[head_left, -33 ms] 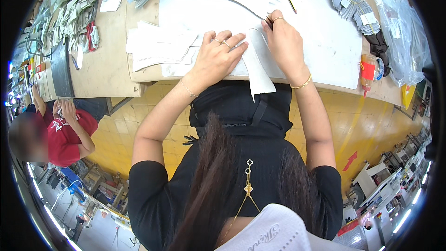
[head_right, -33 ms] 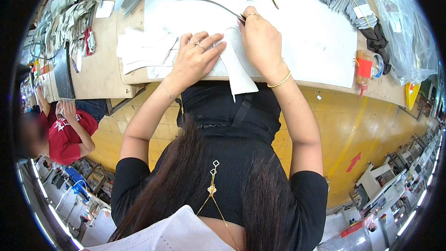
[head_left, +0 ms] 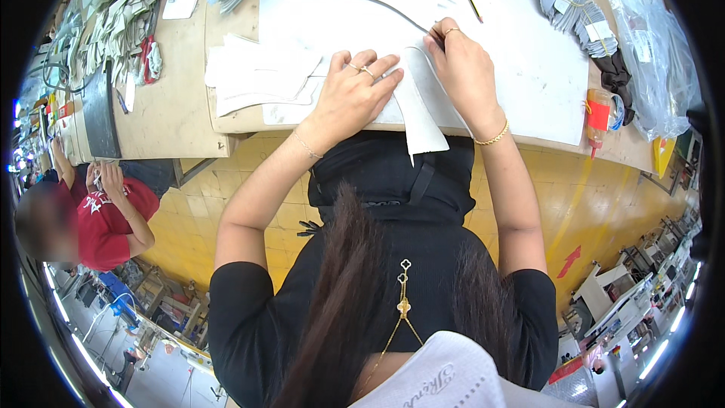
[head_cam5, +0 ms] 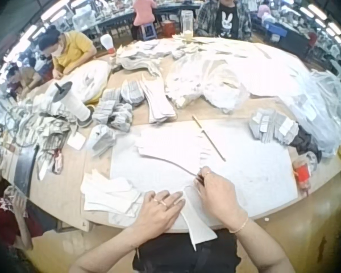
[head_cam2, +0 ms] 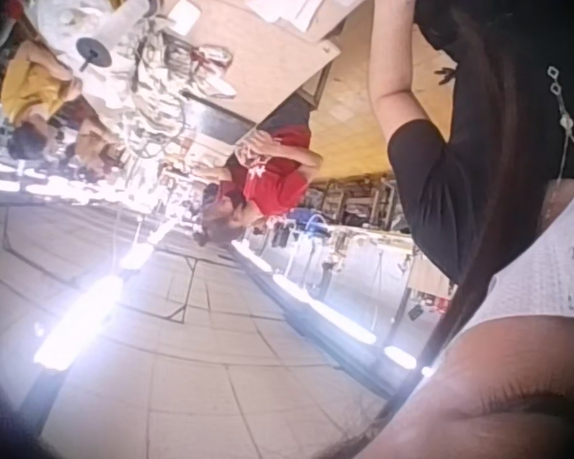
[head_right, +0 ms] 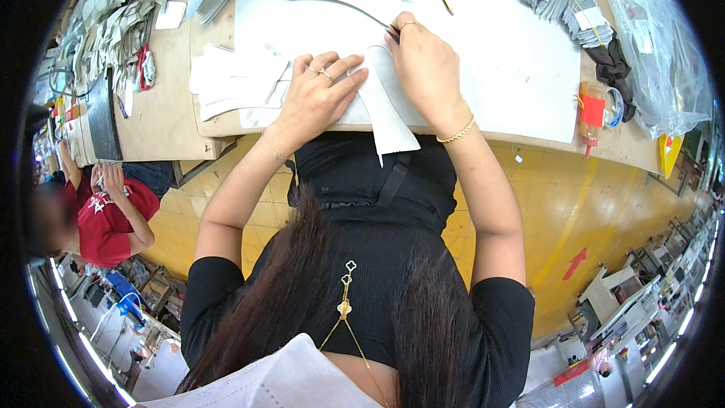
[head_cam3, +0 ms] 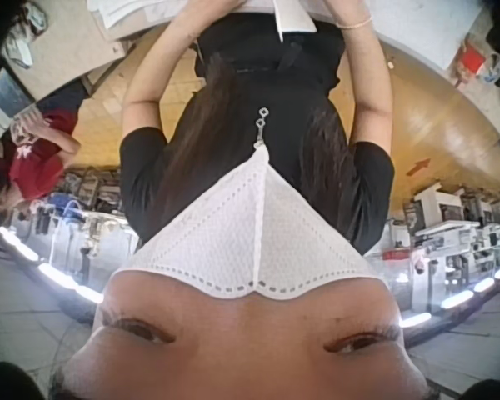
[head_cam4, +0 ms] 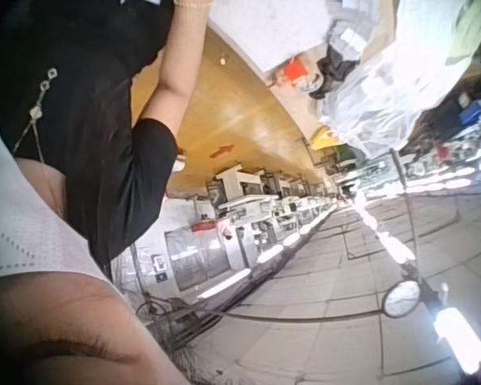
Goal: The person hand-sews white fabric pieces at a workbench using a needle and thread. They repeatedly pull the thread through the fabric, stitch along edges, and trim excess thread with scissors. The person works on multiple fabric pieces, stacking them as they finish.
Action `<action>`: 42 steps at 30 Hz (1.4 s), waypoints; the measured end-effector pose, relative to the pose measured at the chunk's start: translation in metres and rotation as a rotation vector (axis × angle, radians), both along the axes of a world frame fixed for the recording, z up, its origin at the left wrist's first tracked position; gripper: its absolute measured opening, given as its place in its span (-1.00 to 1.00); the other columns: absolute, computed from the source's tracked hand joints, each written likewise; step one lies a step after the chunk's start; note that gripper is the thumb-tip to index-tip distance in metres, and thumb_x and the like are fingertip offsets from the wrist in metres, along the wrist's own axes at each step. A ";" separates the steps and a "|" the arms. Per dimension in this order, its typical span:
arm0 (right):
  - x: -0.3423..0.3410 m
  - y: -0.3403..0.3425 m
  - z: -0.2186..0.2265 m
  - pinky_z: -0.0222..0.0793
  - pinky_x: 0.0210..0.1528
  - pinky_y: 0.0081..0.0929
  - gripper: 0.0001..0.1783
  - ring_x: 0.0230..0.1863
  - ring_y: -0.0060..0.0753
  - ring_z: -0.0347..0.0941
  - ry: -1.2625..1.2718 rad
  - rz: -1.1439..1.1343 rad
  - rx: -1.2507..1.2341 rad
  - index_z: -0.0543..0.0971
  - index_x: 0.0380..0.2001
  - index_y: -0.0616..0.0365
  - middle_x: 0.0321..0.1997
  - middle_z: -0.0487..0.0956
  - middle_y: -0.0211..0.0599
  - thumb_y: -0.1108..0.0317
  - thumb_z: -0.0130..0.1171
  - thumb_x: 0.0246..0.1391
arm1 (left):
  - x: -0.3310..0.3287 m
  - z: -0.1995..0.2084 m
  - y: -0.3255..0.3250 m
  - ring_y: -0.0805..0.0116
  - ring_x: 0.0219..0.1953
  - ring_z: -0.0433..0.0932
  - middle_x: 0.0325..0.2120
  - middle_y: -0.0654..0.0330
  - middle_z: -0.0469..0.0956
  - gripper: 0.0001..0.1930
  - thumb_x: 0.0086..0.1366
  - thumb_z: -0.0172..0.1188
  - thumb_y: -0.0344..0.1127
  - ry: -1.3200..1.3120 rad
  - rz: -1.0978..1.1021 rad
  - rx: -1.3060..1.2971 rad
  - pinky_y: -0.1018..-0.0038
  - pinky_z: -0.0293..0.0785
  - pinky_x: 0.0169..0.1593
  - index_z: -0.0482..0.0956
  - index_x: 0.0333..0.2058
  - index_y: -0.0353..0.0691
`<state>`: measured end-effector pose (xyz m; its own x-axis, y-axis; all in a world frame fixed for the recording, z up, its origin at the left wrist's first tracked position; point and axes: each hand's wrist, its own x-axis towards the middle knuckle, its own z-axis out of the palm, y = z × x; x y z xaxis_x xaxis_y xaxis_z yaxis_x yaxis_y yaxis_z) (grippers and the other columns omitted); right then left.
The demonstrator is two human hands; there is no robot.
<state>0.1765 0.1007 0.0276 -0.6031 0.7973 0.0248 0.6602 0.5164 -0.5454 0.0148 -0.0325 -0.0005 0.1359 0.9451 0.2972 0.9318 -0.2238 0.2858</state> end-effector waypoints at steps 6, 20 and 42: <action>0.006 -0.004 -0.001 0.55 -0.19 -0.23 -0.76 -0.21 -0.08 0.64 -0.241 0.046 -0.073 0.59 -0.20 0.18 -0.24 0.65 -0.15 0.24 0.28 0.18 | -0.003 -0.004 0.005 0.29 0.03 0.49 0.07 0.35 0.57 -0.68 0.15 0.35 -0.36 0.003 0.003 0.015 0.22 0.27 0.08 0.66 -0.07 -0.05; -0.009 0.013 0.022 0.55 -0.19 -0.23 -0.78 -0.29 0.02 0.66 0.104 0.036 -0.398 0.69 -0.22 0.24 -0.34 0.70 -0.08 0.31 0.26 0.20 | -0.004 -0.001 0.006 0.27 0.05 0.48 0.09 0.34 0.55 -0.68 0.16 0.34 -0.35 0.012 -0.013 -0.015 0.20 0.30 0.10 0.66 -0.07 -0.04; 0.028 -0.056 -0.006 0.49 -0.39 -0.38 -0.73 -0.43 -0.29 0.58 0.077 0.077 0.165 0.70 -0.14 0.04 -0.42 0.57 -0.34 0.37 0.38 0.03 | -0.005 -0.001 0.010 0.25 0.05 0.50 0.04 0.29 0.57 -0.74 0.21 0.33 -0.31 0.005 -0.020 -0.008 0.22 0.31 0.13 0.65 -0.10 -0.08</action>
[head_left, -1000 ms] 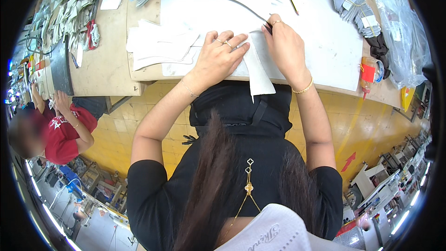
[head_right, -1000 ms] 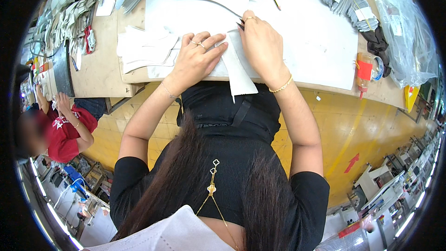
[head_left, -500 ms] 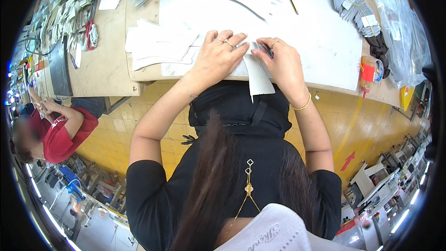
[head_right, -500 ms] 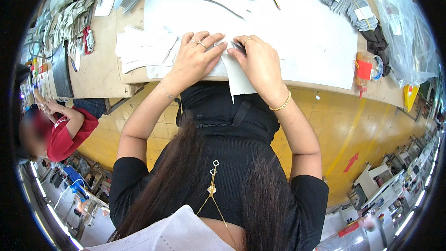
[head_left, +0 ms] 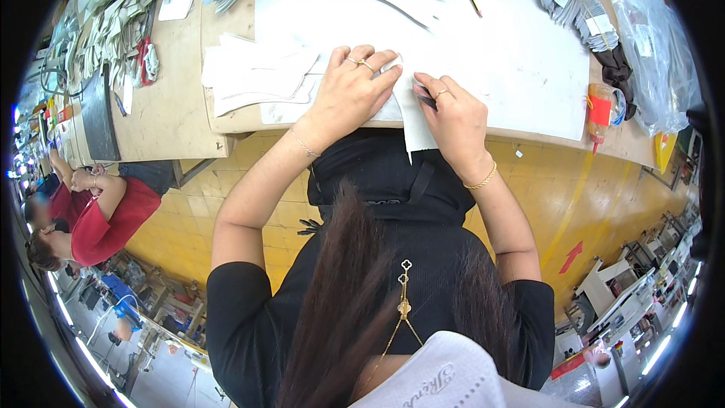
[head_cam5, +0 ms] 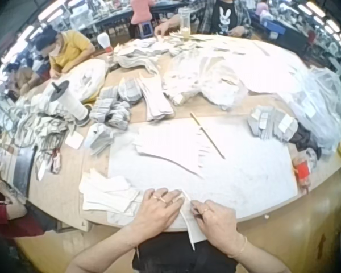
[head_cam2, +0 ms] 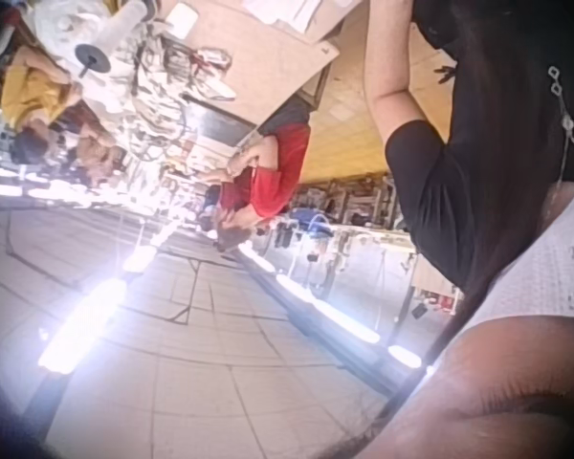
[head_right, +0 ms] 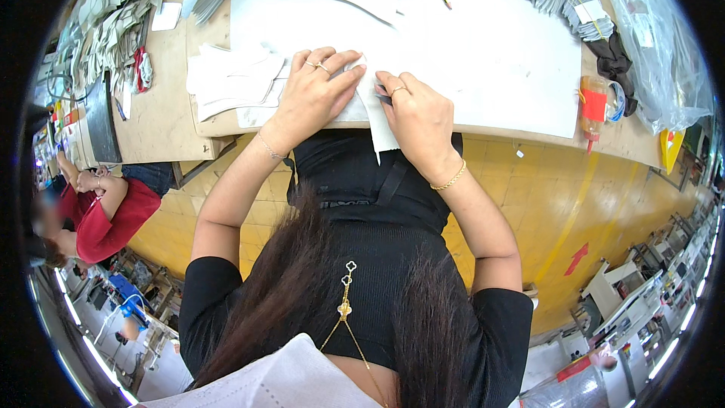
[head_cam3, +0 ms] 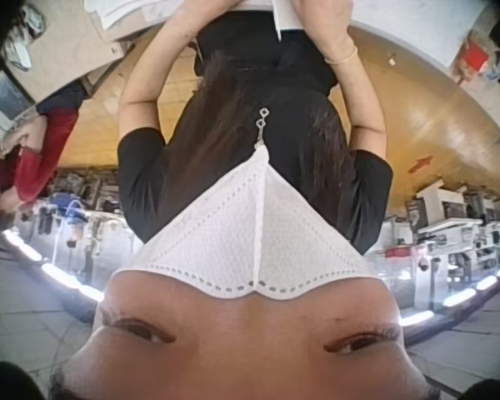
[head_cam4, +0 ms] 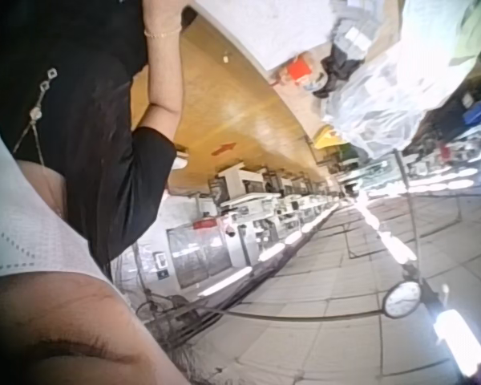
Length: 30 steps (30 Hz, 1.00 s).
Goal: The person hand-sews white fabric pieces at a workbench using a needle and thread. They repeatedly pull the thread through the fabric, stitch along edges, and trim excess thread with scissors. The person works on multiple fabric pieces, stacking them as they finish.
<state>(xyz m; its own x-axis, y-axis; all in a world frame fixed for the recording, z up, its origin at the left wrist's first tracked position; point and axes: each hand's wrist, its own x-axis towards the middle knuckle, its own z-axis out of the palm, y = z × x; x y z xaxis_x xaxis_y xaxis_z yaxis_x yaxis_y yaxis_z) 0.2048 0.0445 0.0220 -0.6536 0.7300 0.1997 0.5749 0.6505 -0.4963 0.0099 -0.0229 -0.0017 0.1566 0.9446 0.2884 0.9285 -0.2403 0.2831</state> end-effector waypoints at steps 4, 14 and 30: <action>0.001 -0.003 -0.007 0.45 -0.43 -0.41 -0.67 -0.49 -0.35 0.53 -0.013 0.040 0.076 0.72 -0.12 0.02 -0.50 0.51 -0.38 0.43 0.41 -0.04 | 0.000 0.001 0.001 0.22 0.03 0.50 0.04 0.31 0.57 -0.73 0.22 0.34 -0.32 -0.003 0.007 -0.009 0.24 0.31 0.14 0.66 -0.09 -0.06; 0.001 -0.008 -0.011 0.46 -0.42 -0.41 -0.65 -0.46 -0.39 0.54 -0.071 0.042 0.112 0.70 -0.11 0.04 -0.48 0.51 -0.39 0.43 0.40 -0.05 | 0.002 0.002 0.003 0.26 0.02 0.50 0.02 0.32 0.58 -0.69 0.22 0.33 -0.33 -0.021 0.019 -0.016 0.25 0.32 0.12 0.63 -0.04 -0.09; 0.000 -0.004 -0.012 0.45 -0.46 -0.44 -0.61 -0.47 -0.44 0.54 -0.130 0.127 0.162 0.66 -0.04 0.03 -0.47 0.46 -0.41 0.41 0.27 -0.02 | -0.012 0.008 0.005 0.12 0.07 0.48 0.02 0.13 0.53 -0.55 0.23 0.32 -0.30 -0.062 0.200 -0.022 0.18 0.31 0.16 0.57 0.10 -0.20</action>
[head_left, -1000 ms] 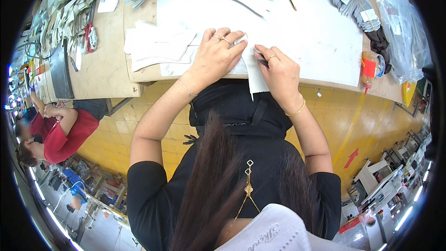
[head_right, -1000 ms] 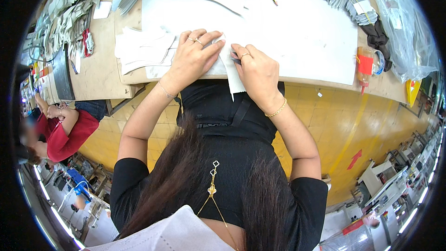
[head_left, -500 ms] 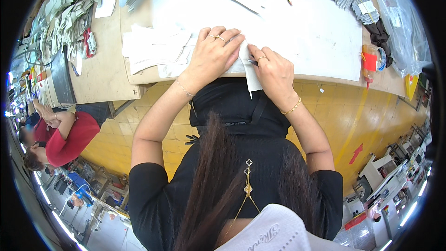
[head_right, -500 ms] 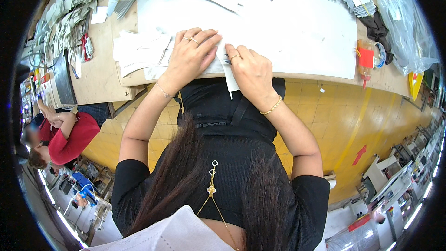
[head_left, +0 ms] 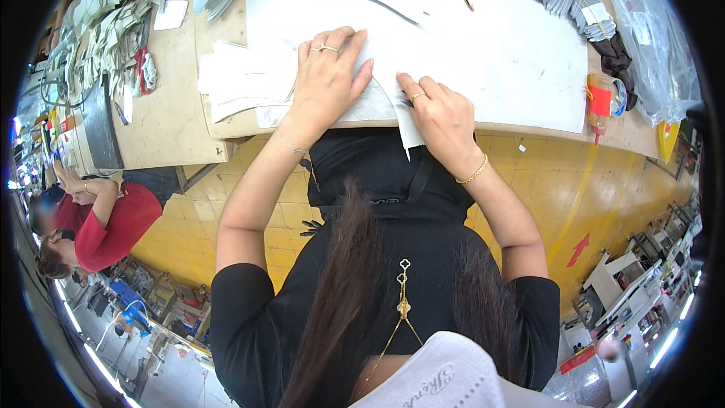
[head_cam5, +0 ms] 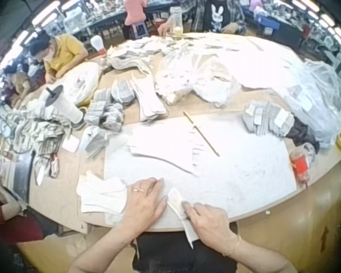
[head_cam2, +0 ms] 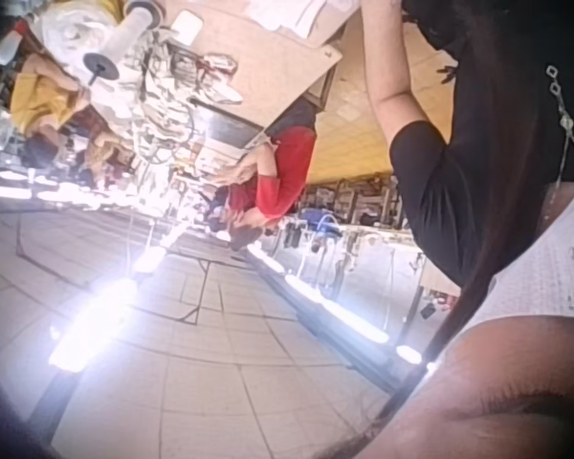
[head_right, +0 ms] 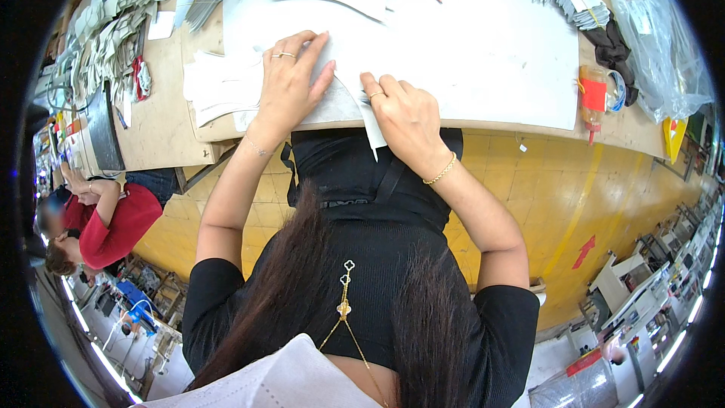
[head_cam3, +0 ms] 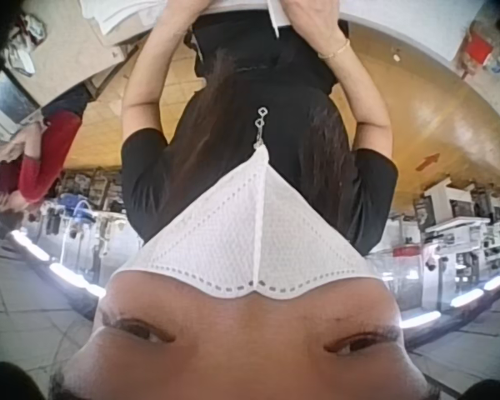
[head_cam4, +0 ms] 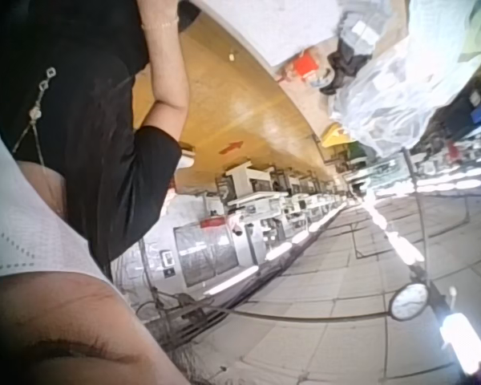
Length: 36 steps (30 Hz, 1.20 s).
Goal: The person hand-sews white fabric pieces at a workbench using a needle and thread. They repeatedly pull the thread through the fabric, stitch along edges, and trim excess thread with scissors. The person works on multiple fabric pieces, stacking them as they finish.
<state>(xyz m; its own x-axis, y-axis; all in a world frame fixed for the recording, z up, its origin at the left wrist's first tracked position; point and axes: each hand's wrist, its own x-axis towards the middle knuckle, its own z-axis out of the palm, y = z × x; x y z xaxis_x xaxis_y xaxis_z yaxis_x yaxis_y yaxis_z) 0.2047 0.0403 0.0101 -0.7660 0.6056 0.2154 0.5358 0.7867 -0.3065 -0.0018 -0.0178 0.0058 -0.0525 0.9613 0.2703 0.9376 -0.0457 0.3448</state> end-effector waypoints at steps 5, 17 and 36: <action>-0.034 0.019 -0.008 0.46 -0.45 -0.43 -0.64 -0.46 -0.42 0.55 0.048 0.057 0.021 0.65 -0.07 -0.04 -0.48 0.48 -0.41 0.39 0.31 -0.02 | 0.003 -0.002 -0.006 0.06 0.14 0.48 0.06 0.04 0.54 -0.51 0.26 0.25 -0.46 -0.200 -0.086 0.053 0.16 0.30 0.25 0.47 0.18 -0.20; 0.017 -0.003 0.022 0.43 -0.43 -0.37 -0.66 -0.49 -0.29 0.51 0.078 0.018 -0.242 0.71 -0.07 0.02 -0.49 0.52 -0.35 0.41 0.40 0.02 | 0.000 -0.011 -0.010 0.19 0.25 0.44 0.11 0.17 0.55 -0.55 0.30 0.25 -0.32 0.013 -0.089 -0.004 0.19 0.27 0.30 0.50 0.17 -0.14; 0.035 0.000 0.012 0.42 -0.42 -0.39 -0.43 -0.47 -0.41 0.48 -0.066 0.112 -0.091 0.66 0.04 -0.05 -0.47 0.43 -0.42 0.40 0.43 -0.17 | -0.007 -0.002 -0.018 0.04 0.40 0.21 0.33 0.07 0.31 -0.49 0.24 0.32 -0.18 0.197 -0.255 -0.196 0.05 0.13 0.41 0.54 0.18 0.33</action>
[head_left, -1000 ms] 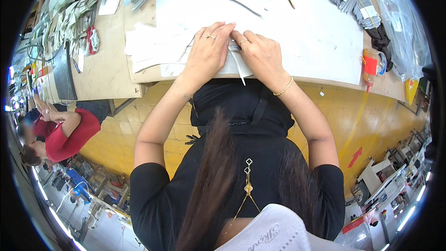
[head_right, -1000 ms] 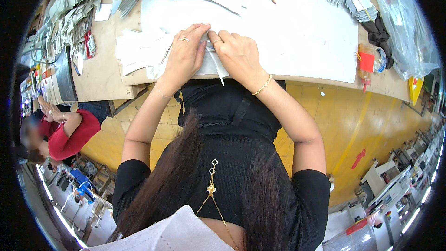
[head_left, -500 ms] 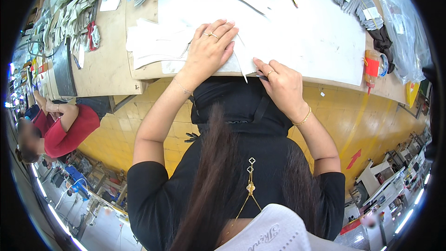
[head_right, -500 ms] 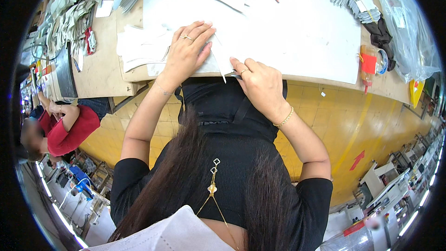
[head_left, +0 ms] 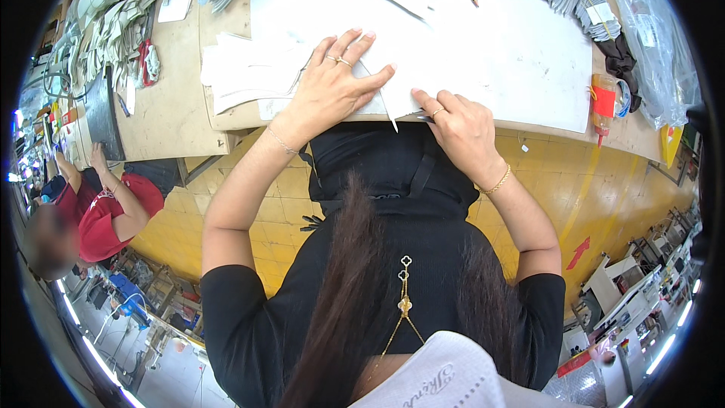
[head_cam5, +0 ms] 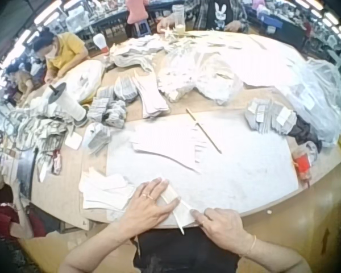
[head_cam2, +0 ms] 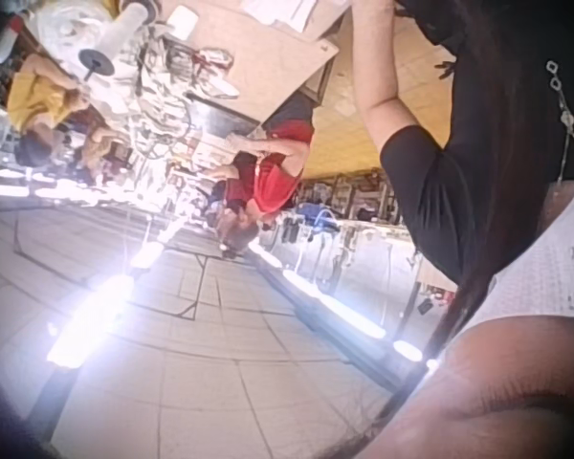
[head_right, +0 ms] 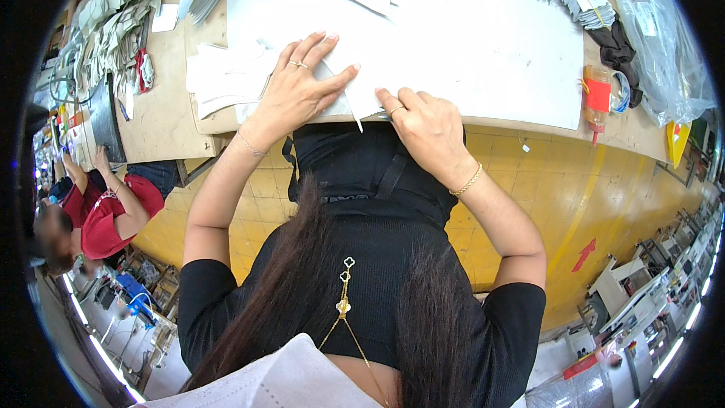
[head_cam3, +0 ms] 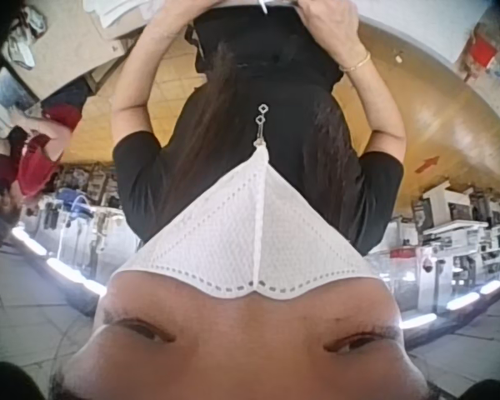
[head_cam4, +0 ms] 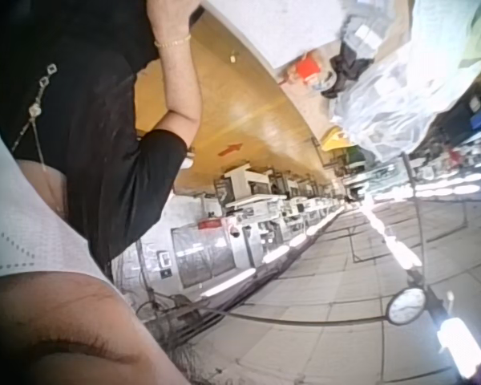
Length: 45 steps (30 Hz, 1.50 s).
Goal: The person hand-sews white fabric pieces at a workbench using a needle and thread. They repeatedly pull the thread through the fabric, stitch along edges, and trim excess thread with scissors. The person works on multiple fabric pieces, stacking them as they finish.
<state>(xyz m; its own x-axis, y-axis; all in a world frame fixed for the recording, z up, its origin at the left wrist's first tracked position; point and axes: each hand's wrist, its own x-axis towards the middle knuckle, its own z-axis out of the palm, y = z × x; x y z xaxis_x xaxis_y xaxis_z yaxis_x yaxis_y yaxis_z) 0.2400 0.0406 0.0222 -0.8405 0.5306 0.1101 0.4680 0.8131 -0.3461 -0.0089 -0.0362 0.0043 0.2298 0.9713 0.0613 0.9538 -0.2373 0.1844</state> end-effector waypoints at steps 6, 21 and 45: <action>0.003 0.004 -0.002 0.43 -0.41 -0.41 -0.44 -0.46 -0.43 0.49 -0.007 0.024 0.020 0.66 0.04 -0.05 -0.46 0.44 -0.43 0.39 0.42 -0.15 | 0.002 0.000 -0.001 0.00 0.42 0.18 0.35 0.01 0.26 -0.45 0.23 0.32 -0.19 0.023 -0.015 -0.014 0.02 0.10 0.43 0.50 0.21 0.40; 0.032 -0.015 0.008 0.41 -0.48 -0.44 -0.38 -0.52 -0.42 0.47 -0.073 -0.009 0.020 0.62 0.16 -0.06 -0.41 0.44 -0.42 0.43 0.39 -0.08 | 0.008 0.003 0.000 -0.05 0.41 0.18 0.33 -0.03 0.27 -0.47 0.25 0.31 -0.16 0.033 0.005 0.001 -0.03 0.13 0.40 0.51 0.21 0.40; 0.010 -0.034 0.027 0.58 -0.25 -0.38 -0.72 -0.31 -0.21 0.65 0.063 -0.450 -0.461 0.62 -0.07 0.28 -0.05 0.62 -0.13 0.44 0.33 0.15 | 0.026 0.059 -0.005 0.43 -0.12 0.57 -0.41 0.37 0.50 -0.92 0.28 0.31 -0.32 -0.144 -0.021 0.050 -0.06 -0.12 0.45 0.56 -0.33 -0.04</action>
<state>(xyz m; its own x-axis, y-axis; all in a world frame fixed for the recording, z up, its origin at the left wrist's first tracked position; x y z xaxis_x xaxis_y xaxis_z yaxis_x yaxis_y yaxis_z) 0.2503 0.0062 0.0489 -0.5241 0.8342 -0.1715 0.6958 0.3033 -0.6511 0.0166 -0.0414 0.0634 0.2350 0.9613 0.1437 0.9132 -0.2690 0.3062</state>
